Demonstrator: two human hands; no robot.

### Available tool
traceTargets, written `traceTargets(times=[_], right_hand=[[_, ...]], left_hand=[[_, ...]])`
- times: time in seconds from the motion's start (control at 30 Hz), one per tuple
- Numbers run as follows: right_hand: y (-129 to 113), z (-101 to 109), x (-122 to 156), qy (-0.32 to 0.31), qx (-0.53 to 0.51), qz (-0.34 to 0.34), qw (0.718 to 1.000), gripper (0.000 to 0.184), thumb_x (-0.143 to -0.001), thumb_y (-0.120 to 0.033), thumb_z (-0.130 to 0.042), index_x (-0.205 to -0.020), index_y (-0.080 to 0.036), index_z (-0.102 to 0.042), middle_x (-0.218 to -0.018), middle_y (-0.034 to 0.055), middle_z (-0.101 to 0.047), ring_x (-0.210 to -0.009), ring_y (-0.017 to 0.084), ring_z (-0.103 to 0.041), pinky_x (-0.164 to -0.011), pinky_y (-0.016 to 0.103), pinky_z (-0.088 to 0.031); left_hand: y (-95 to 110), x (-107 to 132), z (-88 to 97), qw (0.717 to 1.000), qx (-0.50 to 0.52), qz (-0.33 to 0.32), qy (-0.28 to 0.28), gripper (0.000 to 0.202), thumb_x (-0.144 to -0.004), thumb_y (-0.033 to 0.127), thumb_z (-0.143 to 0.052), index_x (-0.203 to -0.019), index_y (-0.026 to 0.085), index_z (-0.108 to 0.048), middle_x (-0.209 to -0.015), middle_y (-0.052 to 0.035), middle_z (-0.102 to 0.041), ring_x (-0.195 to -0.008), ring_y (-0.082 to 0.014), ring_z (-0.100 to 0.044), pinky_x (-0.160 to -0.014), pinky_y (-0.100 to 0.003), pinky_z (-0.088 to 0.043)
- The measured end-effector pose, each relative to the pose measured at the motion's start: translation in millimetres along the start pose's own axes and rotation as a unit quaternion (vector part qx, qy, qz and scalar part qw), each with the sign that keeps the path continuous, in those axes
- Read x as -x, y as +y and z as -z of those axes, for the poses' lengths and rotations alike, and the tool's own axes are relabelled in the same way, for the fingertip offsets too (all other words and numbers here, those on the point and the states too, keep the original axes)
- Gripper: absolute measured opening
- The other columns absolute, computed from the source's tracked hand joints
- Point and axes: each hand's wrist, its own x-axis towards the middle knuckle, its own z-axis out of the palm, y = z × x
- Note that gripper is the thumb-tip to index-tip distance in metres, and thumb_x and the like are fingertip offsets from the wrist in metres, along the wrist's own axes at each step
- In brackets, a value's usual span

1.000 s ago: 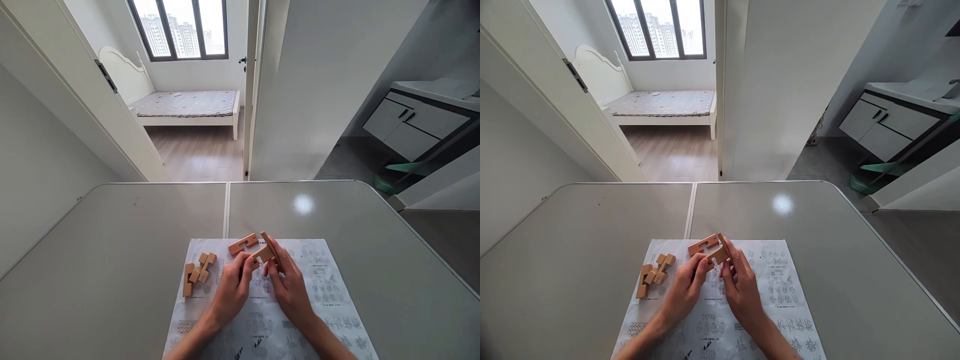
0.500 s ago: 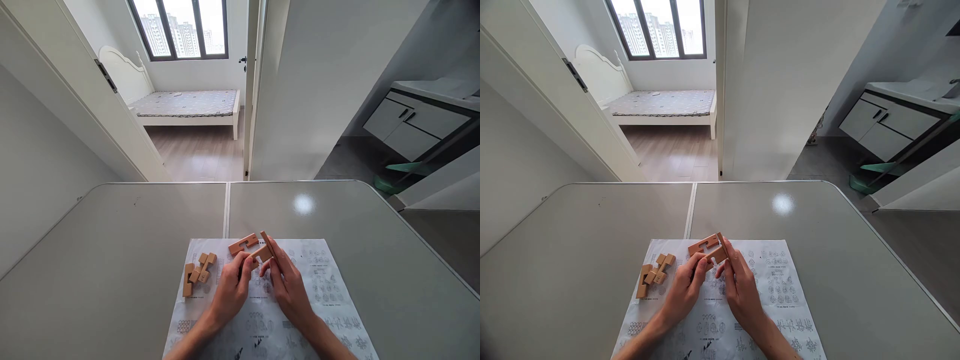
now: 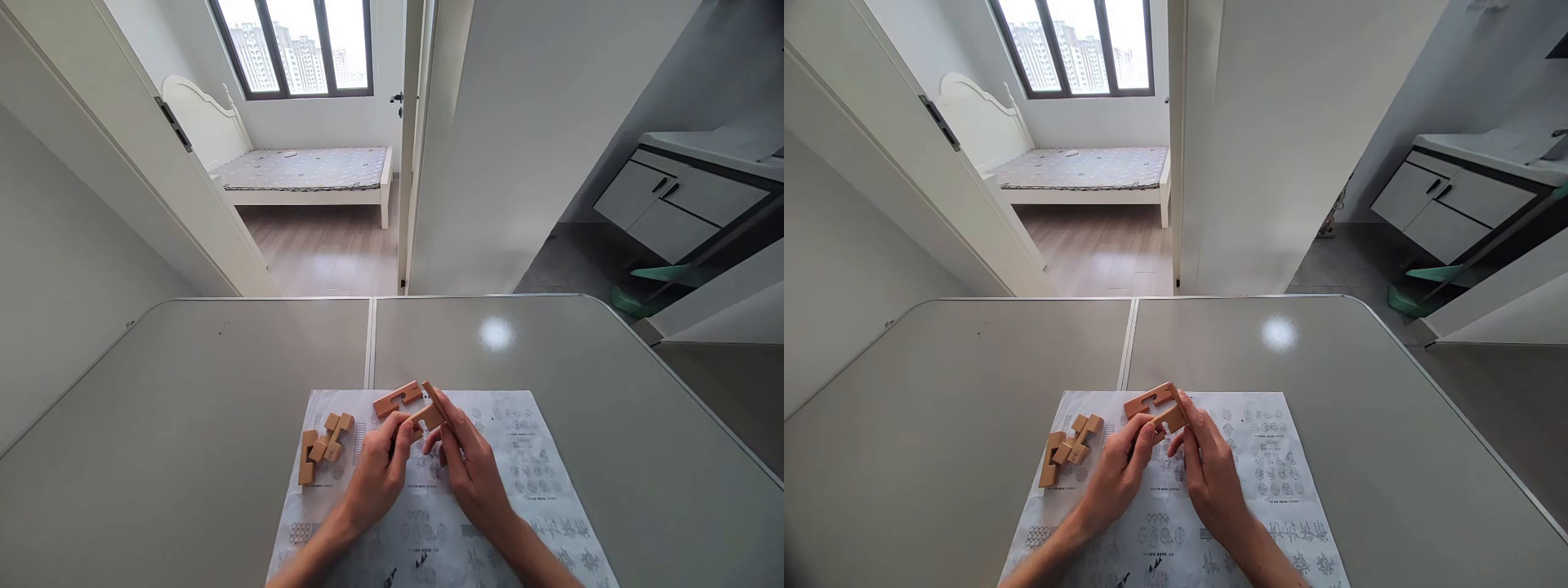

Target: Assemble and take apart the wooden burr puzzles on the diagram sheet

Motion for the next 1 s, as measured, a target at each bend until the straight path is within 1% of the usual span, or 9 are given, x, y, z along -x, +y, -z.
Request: traceTargets(times=[0.07, 0.13, 0.2, 0.27, 0.4, 0.5, 0.6, 0.83, 1.0], right_hand=[[-1, -2, 1, -0.017, 0.014, 0.015, 1.000, 0.055, -0.110, -0.021, -0.037, -0.163, -0.036, -0.038, -0.119, 0.0076, -0.072, -0.077, 0.016, -0.073, -0.076, 0.032, -0.066], [-2, -5, 2, -0.041, 0.029, 0.041, 0.998, 0.057, -0.110, -0.019, -0.038, -0.164, -0.037, -0.036, -0.144, 0.0090, -0.064, -0.102, 0.020, -0.076, -0.088, 0.034, -0.065], [-3, -9, 4, -0.059, 0.037, 0.061, 0.996, 0.060, -0.109, -0.017, -0.038, -0.166, -0.036, -0.033, -0.155, 0.0069, -0.057, -0.132, 0.024, -0.065, -0.101, 0.036, -0.062], [-3, -11, 5, -0.062, 0.037, 0.068, 0.995, 0.062, -0.108, -0.015, -0.038, -0.166, -0.035, -0.031, -0.157, 0.0057, -0.056, -0.144, 0.024, -0.055, -0.108, 0.037, -0.059], [-1, -11, 6, -0.037, 0.038, 0.064, 0.997, 0.060, -0.108, -0.013, -0.039, -0.164, -0.036, -0.036, -0.152, 0.0056, -0.061, -0.137, 0.022, -0.062, -0.104, 0.036, -0.061], [1, -10, 5, -0.014, 0.044, 0.065, 0.997, 0.058, -0.108, -0.014, -0.040, -0.161, -0.036, -0.042, -0.145, 0.0063, -0.067, -0.130, 0.023, -0.068, -0.100, 0.036, -0.063], [2, -9, 5, 0.002, 0.050, 0.069, 0.996, 0.057, -0.107, -0.012, -0.040, -0.159, -0.035, -0.045, -0.142, 0.0070, -0.070, -0.124, 0.023, -0.072, -0.097, 0.036, -0.065], [2, -10, 7, 0.011, 0.044, 0.047, 0.998, 0.056, -0.107, -0.012, -0.040, -0.158, -0.034, -0.048, -0.144, 0.0075, -0.068, -0.122, 0.023, -0.073, -0.096, 0.037, -0.065], [4, -9, 8, 0.028, 0.047, 0.042, 0.998, 0.054, -0.107, -0.014, -0.043, -0.157, -0.034, -0.050, -0.140, 0.0070, -0.071, -0.118, 0.023, -0.075, -0.092, 0.036, -0.066]], left_hand=[[1, -1, -0.2, 1.000, -0.001, -0.008, -0.002, 0.035, -0.111, 0.044, -0.040, -0.101, 0.019, -0.062, -0.088, -0.0038, -0.067, -0.076, -0.0169, -0.061, -0.071, -0.027, -0.048], [3, -2, -0.7, 1.000, 0.010, -0.018, -0.007, 0.033, -0.111, 0.043, -0.040, -0.103, 0.020, -0.062, -0.090, -0.0044, -0.068, -0.077, -0.0175, -0.062, -0.073, -0.028, -0.049], [4, -3, -1.2, 0.999, 0.025, -0.026, -0.008, 0.031, -0.110, 0.042, -0.041, -0.103, 0.020, -0.062, -0.093, -0.0059, -0.069, -0.081, -0.0189, -0.064, -0.075, -0.029, -0.051], [5, -4, -1.8, 0.999, 0.033, -0.030, -0.002, 0.030, -0.110, 0.041, -0.043, -0.101, 0.020, -0.062, -0.093, -0.0064, -0.069, -0.082, -0.0195, -0.065, -0.075, -0.029, -0.052], [5, -3, -2.8, 0.999, 0.041, -0.021, -0.001, 0.033, -0.109, 0.044, -0.044, -0.100, 0.020, -0.063, -0.081, -0.0031, -0.064, -0.069, -0.0167, -0.058, -0.065, -0.028, -0.049], [4, -2, -3.1, 0.999, 0.045, -0.002, -0.016, 0.033, -0.109, 0.046, -0.045, -0.102, 0.019, -0.063, -0.072, 0.0014, -0.057, -0.058, -0.0126, -0.047, -0.058, -0.025, -0.043], [1, -2, -2.7, 0.998, 0.053, 0.008, -0.033, 0.034, -0.109, 0.047, -0.044, -0.106, 0.018, -0.062, -0.067, 0.0041, -0.051, -0.055, -0.0110, -0.040, -0.053, -0.024, -0.037], [1, -2, -0.9, 0.997, 0.051, 0.023, -0.045, 0.034, -0.108, 0.047, -0.045, -0.104, 0.018, -0.061, -0.067, 0.0036, -0.051, -0.053, -0.0111, -0.037, -0.049, -0.024, -0.031], [5, -2, -1.3, 0.998, 0.034, 0.023, -0.048, 0.034, -0.107, 0.050, -0.045, -0.091, 0.021, -0.055, -0.062, 0.0050, -0.047, -0.050, -0.0111, -0.036, -0.047, -0.024, -0.030]])
